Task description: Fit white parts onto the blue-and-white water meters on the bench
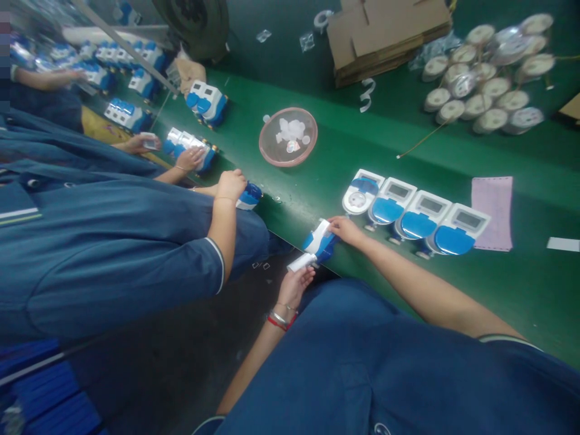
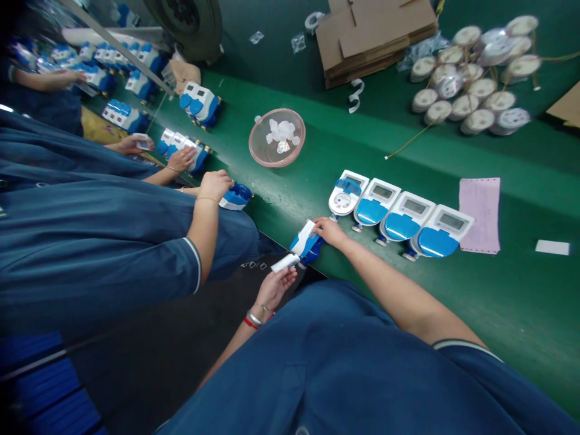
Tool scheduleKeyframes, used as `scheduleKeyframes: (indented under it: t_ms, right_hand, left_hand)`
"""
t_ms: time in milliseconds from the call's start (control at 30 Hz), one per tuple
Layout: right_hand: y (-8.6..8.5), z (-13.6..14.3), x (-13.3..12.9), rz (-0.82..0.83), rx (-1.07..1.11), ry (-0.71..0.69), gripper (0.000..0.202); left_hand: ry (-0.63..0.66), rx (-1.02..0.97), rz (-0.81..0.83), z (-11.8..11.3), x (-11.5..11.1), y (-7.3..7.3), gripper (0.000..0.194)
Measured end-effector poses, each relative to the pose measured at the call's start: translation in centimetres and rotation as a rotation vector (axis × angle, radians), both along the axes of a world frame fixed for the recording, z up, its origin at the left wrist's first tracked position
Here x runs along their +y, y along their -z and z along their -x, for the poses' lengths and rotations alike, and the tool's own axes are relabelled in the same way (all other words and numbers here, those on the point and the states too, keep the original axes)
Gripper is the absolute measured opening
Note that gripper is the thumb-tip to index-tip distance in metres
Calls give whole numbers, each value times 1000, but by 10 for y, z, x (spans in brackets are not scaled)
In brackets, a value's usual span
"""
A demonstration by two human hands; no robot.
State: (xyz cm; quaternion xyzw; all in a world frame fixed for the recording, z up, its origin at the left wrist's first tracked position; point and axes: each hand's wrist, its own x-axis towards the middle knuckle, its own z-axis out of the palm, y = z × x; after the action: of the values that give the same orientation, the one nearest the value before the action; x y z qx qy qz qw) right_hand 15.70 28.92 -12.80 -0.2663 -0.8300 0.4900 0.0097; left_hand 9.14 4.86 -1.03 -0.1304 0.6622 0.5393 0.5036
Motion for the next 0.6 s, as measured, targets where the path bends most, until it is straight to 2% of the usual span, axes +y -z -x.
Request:
scheduleKeyframes:
  t_ms: [333, 600]
  right_hand:
    - [4, -1, -3, -5, 37, 23, 15]
    - [-3, -3, -11, -23, 56, 86, 15]
  left_hand:
    - [-30, -59, -56, -1, -9, 14, 19]
    - [-34, -86, -96, -2, -12, 12, 21]
